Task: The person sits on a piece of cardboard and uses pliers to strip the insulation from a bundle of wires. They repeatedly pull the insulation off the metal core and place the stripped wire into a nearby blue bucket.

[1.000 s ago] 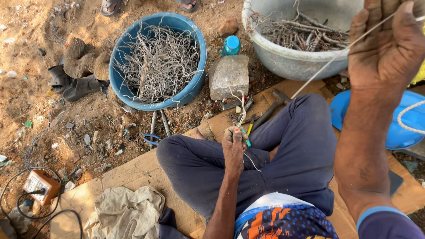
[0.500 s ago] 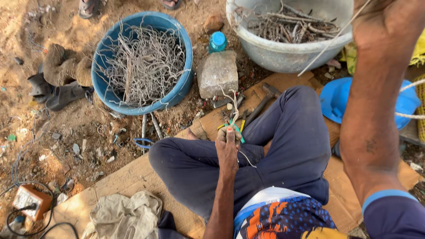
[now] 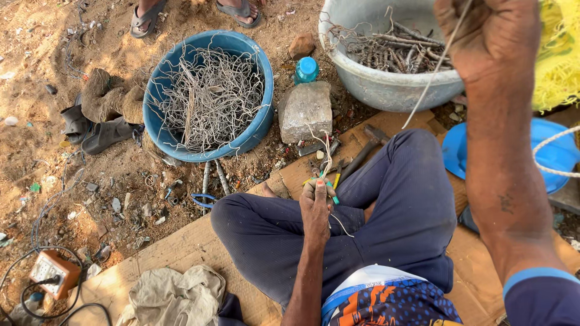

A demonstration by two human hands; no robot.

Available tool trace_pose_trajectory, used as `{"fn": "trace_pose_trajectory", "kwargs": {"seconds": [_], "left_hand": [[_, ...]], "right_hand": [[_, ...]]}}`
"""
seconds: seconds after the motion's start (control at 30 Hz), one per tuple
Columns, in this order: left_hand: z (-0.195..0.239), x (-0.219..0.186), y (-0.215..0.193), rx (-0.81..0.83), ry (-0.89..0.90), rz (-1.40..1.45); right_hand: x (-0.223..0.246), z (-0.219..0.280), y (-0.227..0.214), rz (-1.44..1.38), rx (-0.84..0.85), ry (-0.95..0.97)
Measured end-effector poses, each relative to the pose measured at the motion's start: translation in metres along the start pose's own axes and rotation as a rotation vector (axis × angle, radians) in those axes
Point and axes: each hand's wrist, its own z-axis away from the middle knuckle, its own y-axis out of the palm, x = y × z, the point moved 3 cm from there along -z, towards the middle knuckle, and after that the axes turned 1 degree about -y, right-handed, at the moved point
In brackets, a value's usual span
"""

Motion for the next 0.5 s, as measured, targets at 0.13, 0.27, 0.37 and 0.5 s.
{"fn": "trace_pose_trajectory", "kwargs": {"seconds": [0.13,0.27,0.37,0.5], "left_hand": [[-0.004,-0.005,0.000,-0.011,-0.018,0.038],[0.001,-0.012,0.000,0.007,0.001,0.074],[-0.001,-0.020,0.001,-0.019,0.031,0.036],[-0.005,-0.031,0.003,0.000,0.092,0.014]], "right_hand": [[-0.039,0.034,0.010,0.318,-0.026,0.143],[-0.105,0.084,-0.019,0.474,-0.055,0.496],[-0.160,0.123,-0.053,0.557,-0.068,0.664],[-0.217,0.157,-0.118,0.580,-0.120,0.758]]}}
